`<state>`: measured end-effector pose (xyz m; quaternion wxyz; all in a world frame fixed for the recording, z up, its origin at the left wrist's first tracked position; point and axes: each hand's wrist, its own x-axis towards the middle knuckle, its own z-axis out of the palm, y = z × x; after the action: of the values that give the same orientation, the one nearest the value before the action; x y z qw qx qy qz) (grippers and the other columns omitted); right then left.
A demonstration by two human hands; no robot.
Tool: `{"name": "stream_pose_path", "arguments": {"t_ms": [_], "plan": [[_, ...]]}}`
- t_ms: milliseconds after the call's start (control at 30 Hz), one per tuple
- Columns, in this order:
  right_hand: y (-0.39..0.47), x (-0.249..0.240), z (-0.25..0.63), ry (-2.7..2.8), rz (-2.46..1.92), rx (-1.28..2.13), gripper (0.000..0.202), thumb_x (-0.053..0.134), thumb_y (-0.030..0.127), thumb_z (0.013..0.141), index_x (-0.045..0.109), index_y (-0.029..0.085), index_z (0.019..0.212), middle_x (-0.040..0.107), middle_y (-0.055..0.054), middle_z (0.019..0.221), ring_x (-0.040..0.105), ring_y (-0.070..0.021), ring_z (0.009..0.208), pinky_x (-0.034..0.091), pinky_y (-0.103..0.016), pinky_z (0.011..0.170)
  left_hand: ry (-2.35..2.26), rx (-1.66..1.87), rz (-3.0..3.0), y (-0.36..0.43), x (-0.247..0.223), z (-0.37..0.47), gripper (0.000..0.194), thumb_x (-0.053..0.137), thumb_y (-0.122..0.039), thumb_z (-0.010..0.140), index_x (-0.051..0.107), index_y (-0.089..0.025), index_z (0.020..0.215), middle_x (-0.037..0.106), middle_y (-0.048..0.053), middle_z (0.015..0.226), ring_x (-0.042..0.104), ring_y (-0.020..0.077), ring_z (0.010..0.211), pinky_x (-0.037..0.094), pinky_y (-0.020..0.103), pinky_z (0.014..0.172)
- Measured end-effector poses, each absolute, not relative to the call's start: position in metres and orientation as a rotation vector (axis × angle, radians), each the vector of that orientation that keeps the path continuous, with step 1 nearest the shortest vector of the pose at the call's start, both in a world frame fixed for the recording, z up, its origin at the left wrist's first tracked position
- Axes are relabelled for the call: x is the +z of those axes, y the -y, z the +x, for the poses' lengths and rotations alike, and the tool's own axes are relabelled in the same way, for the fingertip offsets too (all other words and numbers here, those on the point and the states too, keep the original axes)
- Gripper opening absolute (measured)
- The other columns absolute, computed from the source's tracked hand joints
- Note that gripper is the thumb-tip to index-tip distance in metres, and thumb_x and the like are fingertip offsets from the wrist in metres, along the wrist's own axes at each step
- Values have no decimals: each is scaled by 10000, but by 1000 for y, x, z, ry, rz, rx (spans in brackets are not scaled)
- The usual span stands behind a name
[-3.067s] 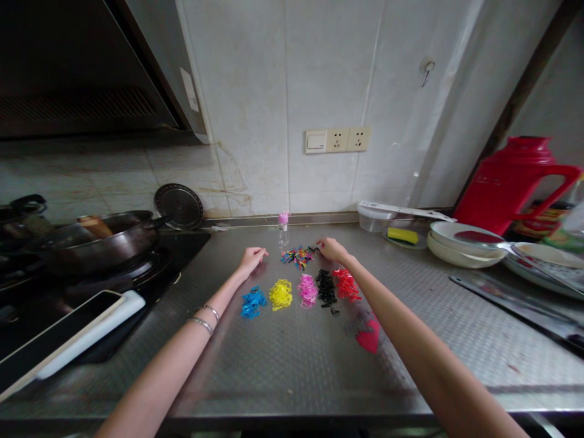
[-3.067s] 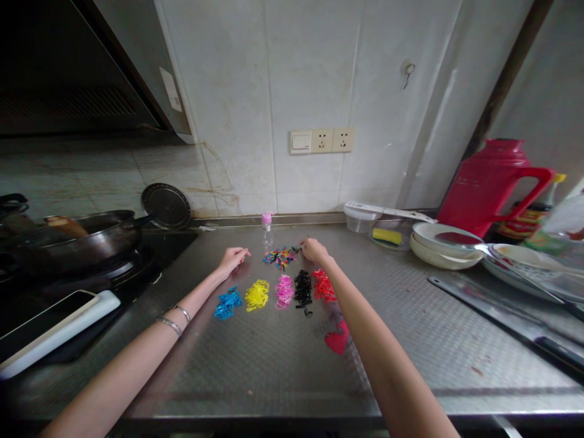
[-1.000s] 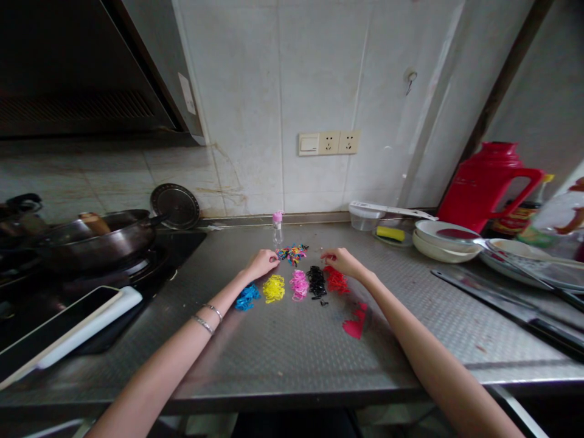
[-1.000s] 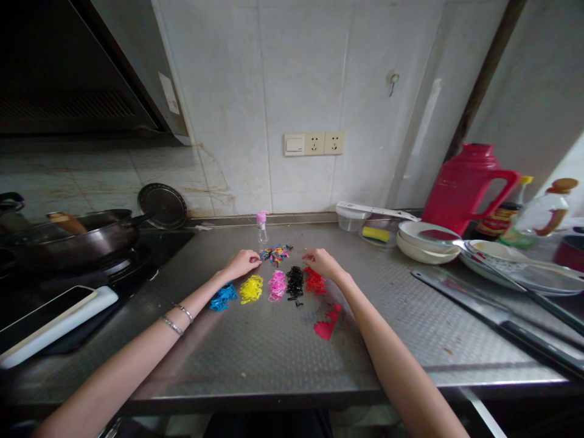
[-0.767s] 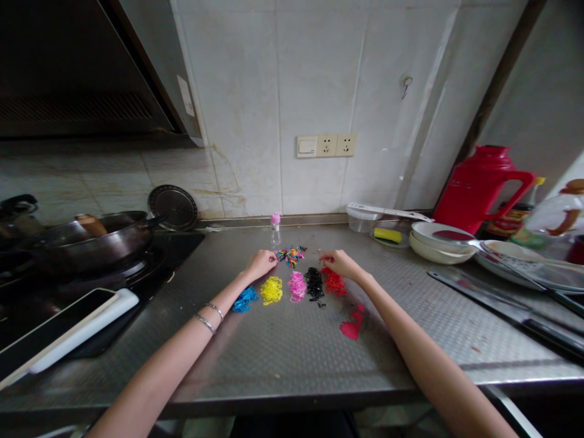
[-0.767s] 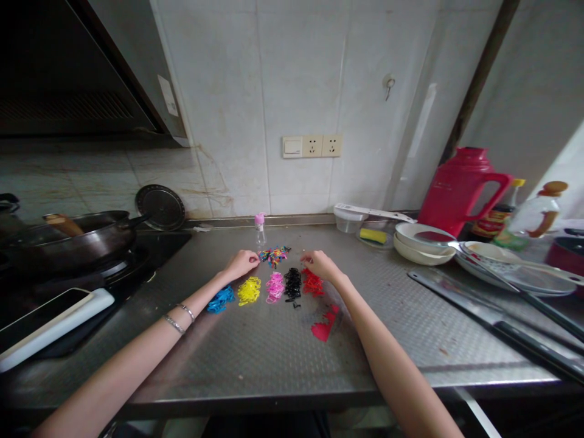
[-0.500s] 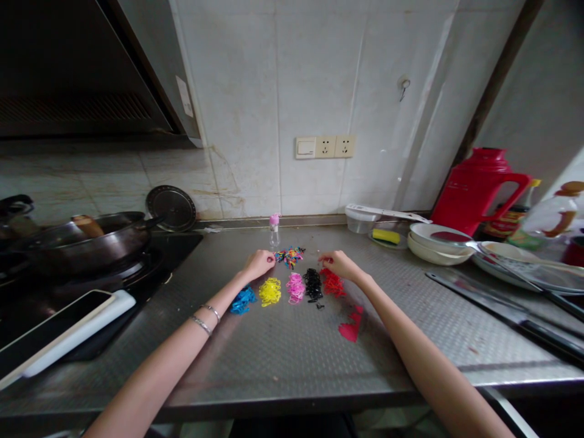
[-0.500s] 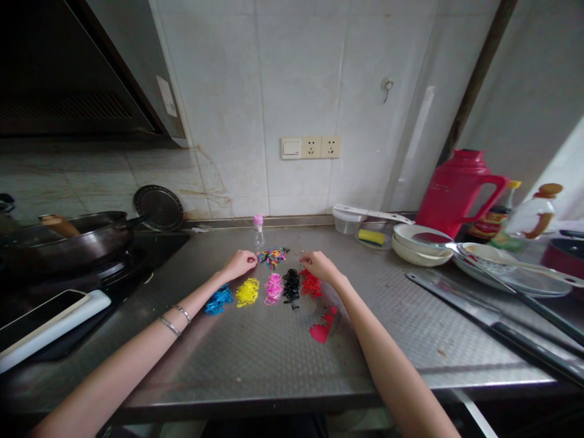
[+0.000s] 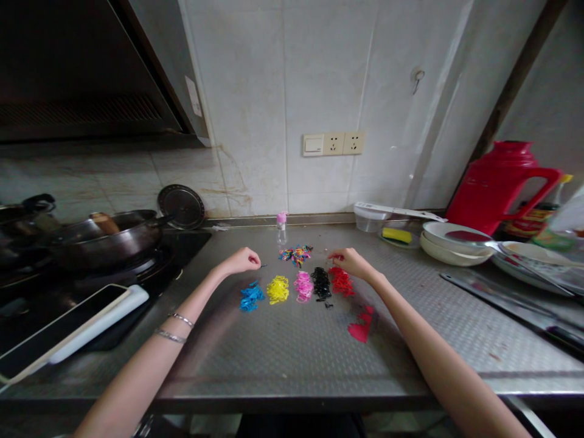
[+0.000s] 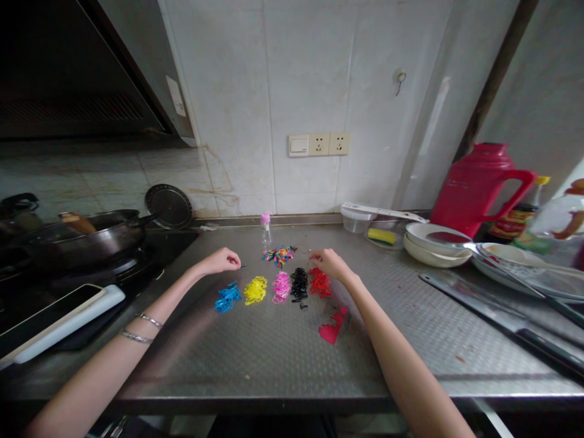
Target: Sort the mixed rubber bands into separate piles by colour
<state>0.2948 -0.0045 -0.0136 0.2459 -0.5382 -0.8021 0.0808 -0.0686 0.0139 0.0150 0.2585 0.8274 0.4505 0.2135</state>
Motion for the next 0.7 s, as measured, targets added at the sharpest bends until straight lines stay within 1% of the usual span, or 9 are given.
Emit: {"name": "stream_pose_path", "arguments": {"t_ms": [200, 433, 567, 700], "plan": [[4, -13, 296, 2188, -1481, 199, 281, 448, 216, 709, 672, 190, 877, 667, -34, 755, 577, -138, 672, 403, -206, 620, -1194, 393, 2176, 6, 30, -86, 145, 587, -222, 543, 682, -145, 621, 623, 24, 576, 493, 109, 515, 337, 193, 510], [1, -14, 300, 2177, -1485, 182, 283, 455, 202, 699, 677, 194, 874, 667, -29, 732, 577, -137, 666, 400, -204, 629, -1174, 229, 2104, 14, 27, -97, 134, 609, -226, 528, 687, -162, 616, 619, 8, 561, 488, 104, 505, 325, 183, 490], [-1, -17, 303, 2176, -1500, 157, 287, 449, 208, 704, 678, 189, 877, 669, -31, 731, 578, -140, 668, 401, -208, 622, -1161, 315, 2073, 8, 23, -100, 173, 628, -274, 544, 687, -150, 649, 609, 6, 558, 475, 97, 492, 314, 183, 475], [-2, -18, 304, 2181, -1495, 134, 288, 444, 208, 710, 678, 182, 877, 672, -36, 750, 584, -143, 681, 405, -211, 631, -1260, 595, 2059, -9, 10, -102, 265, 594, -365, 616, 660, -119, 688, 554, -4, 508, 446, 89, 475, 311, 192, 479]]}}
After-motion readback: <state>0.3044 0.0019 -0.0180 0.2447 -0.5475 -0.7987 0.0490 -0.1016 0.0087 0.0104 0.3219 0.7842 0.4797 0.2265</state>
